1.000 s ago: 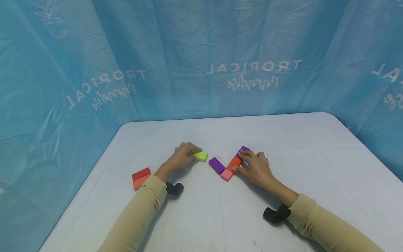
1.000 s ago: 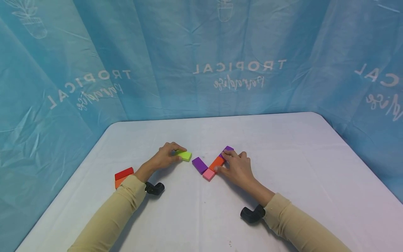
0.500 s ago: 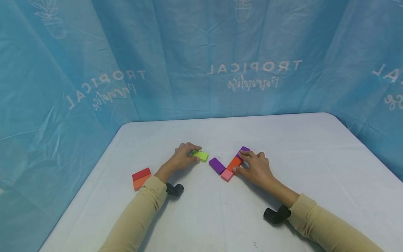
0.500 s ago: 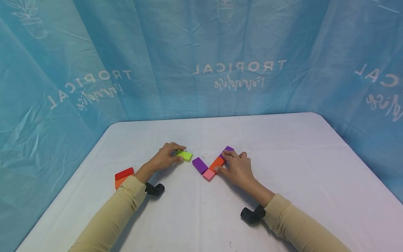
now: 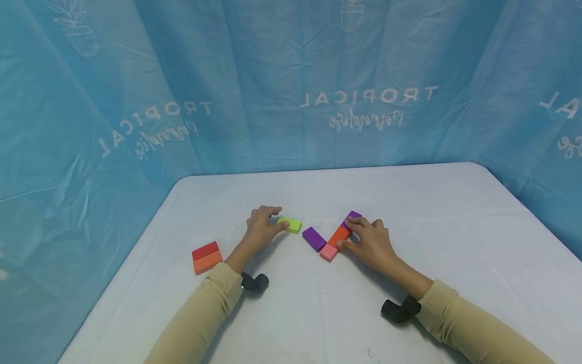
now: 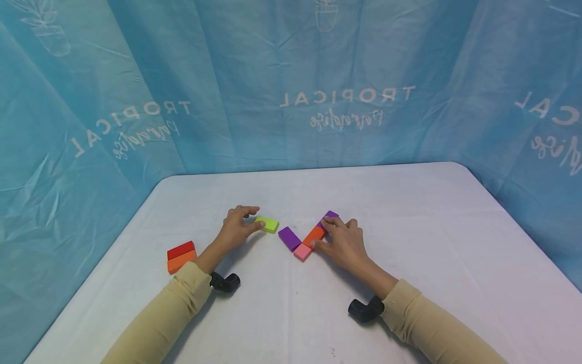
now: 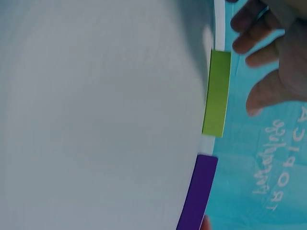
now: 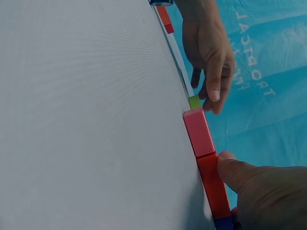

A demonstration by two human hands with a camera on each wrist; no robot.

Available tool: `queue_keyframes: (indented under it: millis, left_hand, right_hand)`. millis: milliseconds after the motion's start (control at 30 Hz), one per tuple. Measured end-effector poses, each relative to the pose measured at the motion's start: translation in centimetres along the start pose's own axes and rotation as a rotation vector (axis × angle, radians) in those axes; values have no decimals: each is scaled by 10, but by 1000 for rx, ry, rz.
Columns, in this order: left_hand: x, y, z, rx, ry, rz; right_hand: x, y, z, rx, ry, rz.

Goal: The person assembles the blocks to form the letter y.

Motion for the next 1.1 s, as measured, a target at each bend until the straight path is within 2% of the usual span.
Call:
queue_keyframes:
  millis: [267,467,667,1100]
  left_hand:
    - [-9,-6,-7,72,17,-122]
    - [-14,-8,-11,120,45,-152]
    - [-20,-7,-10,164,77,-155]
    - [-20,-7,-11,125,92,-160]
  right_hand:
    - [-1,0,-1,4,2,-3]
    - [-1,0,-1,5,5,-4]
    - [-1,-1,-1,5,6,-1]
    - [-1,0,-1,11,13,-4]
Point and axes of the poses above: each hand's wrist, its own y-axis towards the middle knuckle, its own x-axis out of the back of the hand, z = x × y, the point moved 1 cm from there along y, towards the middle knuckle, and after that the axes turned 3 degrees about x, right-handed, at the moved point
